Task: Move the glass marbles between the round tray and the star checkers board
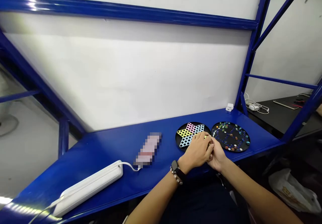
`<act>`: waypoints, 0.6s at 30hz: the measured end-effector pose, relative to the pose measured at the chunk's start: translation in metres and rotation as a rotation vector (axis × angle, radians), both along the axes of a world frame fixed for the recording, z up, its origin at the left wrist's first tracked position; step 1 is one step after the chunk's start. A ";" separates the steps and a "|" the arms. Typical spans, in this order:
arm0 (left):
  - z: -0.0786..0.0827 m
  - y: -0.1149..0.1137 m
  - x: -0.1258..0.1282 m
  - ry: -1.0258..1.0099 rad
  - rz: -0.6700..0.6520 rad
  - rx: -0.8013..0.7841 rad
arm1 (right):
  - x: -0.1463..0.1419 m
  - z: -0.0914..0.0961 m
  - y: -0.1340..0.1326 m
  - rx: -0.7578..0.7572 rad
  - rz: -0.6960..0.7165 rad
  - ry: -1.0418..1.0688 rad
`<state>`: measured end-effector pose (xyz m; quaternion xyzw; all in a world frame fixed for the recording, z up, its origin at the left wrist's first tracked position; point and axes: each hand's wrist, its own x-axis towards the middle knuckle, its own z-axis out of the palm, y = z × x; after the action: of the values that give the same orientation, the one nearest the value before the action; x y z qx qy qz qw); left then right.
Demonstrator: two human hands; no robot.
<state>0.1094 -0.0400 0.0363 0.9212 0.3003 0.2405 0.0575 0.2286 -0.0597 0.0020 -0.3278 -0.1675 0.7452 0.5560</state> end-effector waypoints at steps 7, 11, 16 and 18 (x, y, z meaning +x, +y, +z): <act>0.005 0.031 -0.017 -0.145 0.062 -0.057 | 0.055 0.011 0.017 0.331 -0.361 -0.660; -0.011 0.067 -0.046 -0.047 0.326 -0.048 | 0.099 0.003 0.019 0.448 -0.539 -1.602; -0.042 0.088 -0.066 0.076 0.420 -0.107 | 0.124 -0.013 0.019 0.283 -0.316 -2.164; -0.048 0.088 -0.066 0.067 0.397 -0.139 | 0.123 -0.014 0.021 0.308 -0.290 -2.254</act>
<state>0.0432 0.0484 -0.0116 0.8454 0.4935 0.1948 0.0625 0.3511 -0.0384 -0.0117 -0.7537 -0.6205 -0.0713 0.2048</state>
